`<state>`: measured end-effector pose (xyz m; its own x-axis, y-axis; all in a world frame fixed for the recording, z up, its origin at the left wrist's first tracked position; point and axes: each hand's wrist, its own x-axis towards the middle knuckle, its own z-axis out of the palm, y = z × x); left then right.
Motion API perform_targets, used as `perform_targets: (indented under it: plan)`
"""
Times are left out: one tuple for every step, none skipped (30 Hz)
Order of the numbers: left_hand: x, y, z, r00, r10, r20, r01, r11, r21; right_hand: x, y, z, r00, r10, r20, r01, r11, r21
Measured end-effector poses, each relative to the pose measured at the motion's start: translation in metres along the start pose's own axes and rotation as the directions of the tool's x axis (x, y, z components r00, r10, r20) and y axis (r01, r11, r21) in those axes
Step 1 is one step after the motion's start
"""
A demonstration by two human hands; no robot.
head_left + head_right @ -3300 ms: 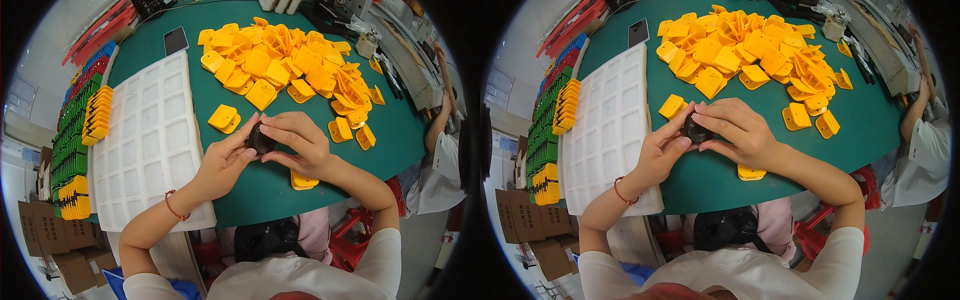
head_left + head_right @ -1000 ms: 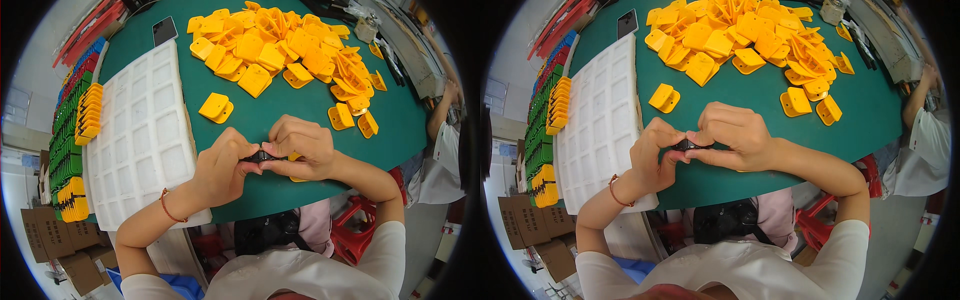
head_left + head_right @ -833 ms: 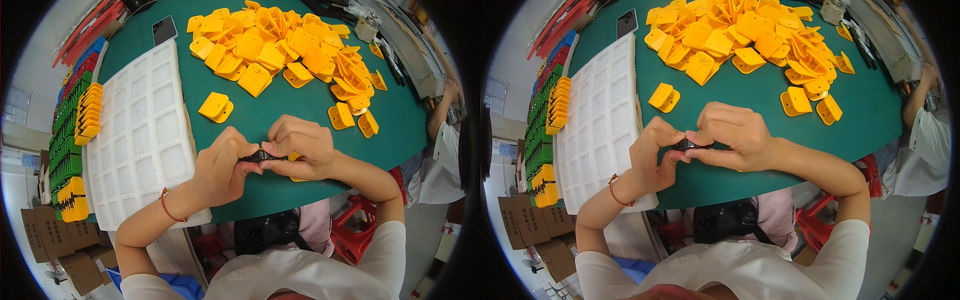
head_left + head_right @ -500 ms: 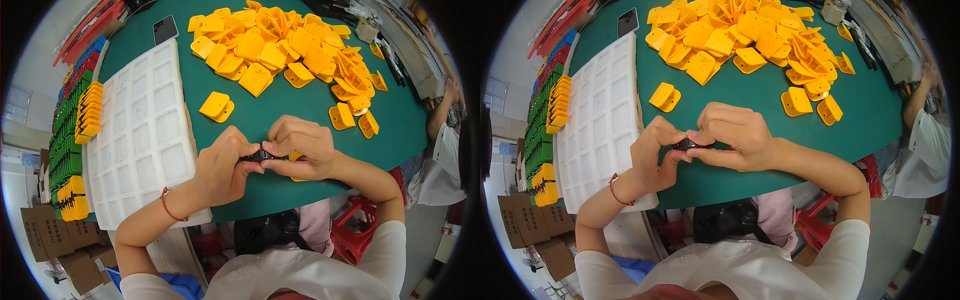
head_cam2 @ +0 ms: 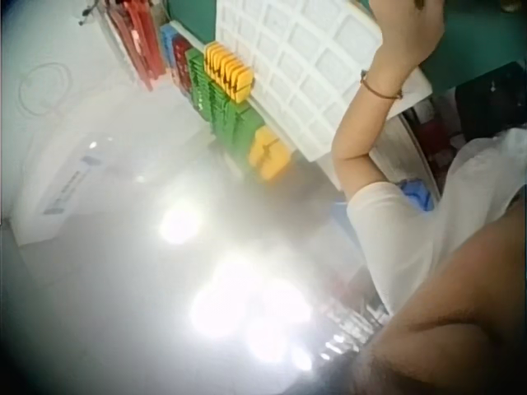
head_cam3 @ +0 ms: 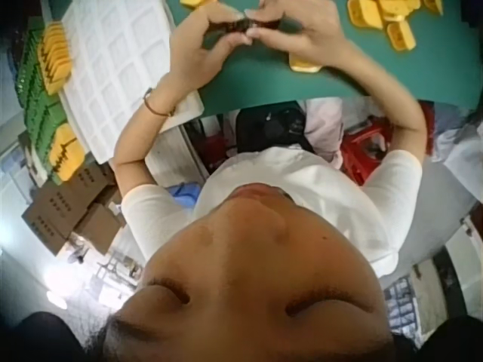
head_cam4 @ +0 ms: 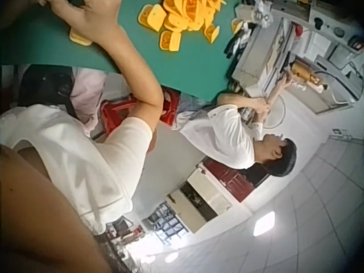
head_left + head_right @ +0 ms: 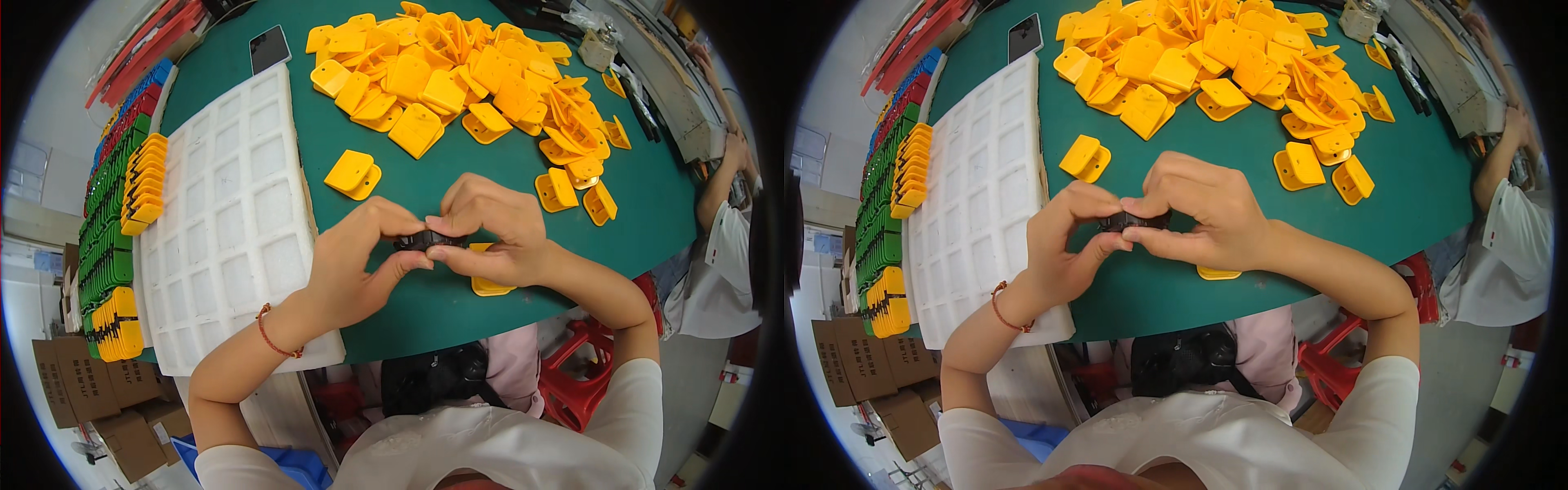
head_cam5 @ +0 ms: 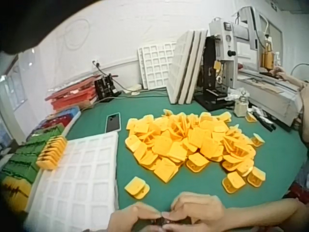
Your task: Manually assemble electronic circuit boards into yellow plastic housings and organize them in a foam tray.
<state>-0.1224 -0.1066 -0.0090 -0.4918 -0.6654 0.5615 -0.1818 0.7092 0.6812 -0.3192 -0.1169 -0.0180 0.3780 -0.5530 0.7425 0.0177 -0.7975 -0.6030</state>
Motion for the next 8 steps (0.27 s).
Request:
perform_targets:
  plan:
    - [-0.0021, -0.0003, -0.0028, 0.993, -0.112, 0.034, 0.115, 0.99, -0.077, 0.0005, 0.0009, -0.0001, 1.0, 0.021, 0.016, -0.02, 0.999, -0.042]
    - [-0.0016, -0.0007, -0.0025, 0.993, -0.109, 0.035, 0.111, 0.99, -0.083, 0.0001, 0.0004, -0.0019, 0.998, 0.048, 0.03, -0.044, 0.995, -0.095]
    - [-0.0008, -0.0007, -0.0021, 0.98, -0.194, 0.034, 0.197, 0.966, -0.168, -0.0001, 0.0004, -0.003, 0.998, 0.05, 0.03, -0.047, 0.994, -0.1]
    - [-0.0001, -0.0007, -0.0021, 0.96, -0.278, 0.041, 0.279, 0.927, -0.251, -0.0002, 0.0007, -0.0036, 0.995, 0.084, 0.046, -0.077, 0.988, -0.132]
    - [-0.0001, 0.0006, -0.0049, 0.94, -0.326, 0.1, 0.341, 0.906, -0.25, 0.0002, 0.0007, -0.0031, 0.992, 0.114, 0.06, -0.103, 0.982, -0.16]
    - [0.0001, 0.0014, -0.0049, 0.94, -0.325, 0.102, 0.341, 0.906, -0.25, 0.0006, 0.0005, -0.0023, 0.992, 0.114, 0.058, -0.103, 0.982, -0.16]
    - [0.0005, 0.0022, -0.0039, 0.926, -0.358, 0.117, 0.377, 0.893, -0.246, 0.0012, 0.0002, -0.0012, 0.988, 0.142, 0.053, -0.134, 0.983, -0.122]
    - [0.0018, 0.0027, -0.0011, 0.912, -0.389, 0.132, 0.41, 0.879, -0.244, 0.0023, 0.0003, -0.0001, 0.984, 0.169, 0.05, -0.164, 0.983, -0.086]
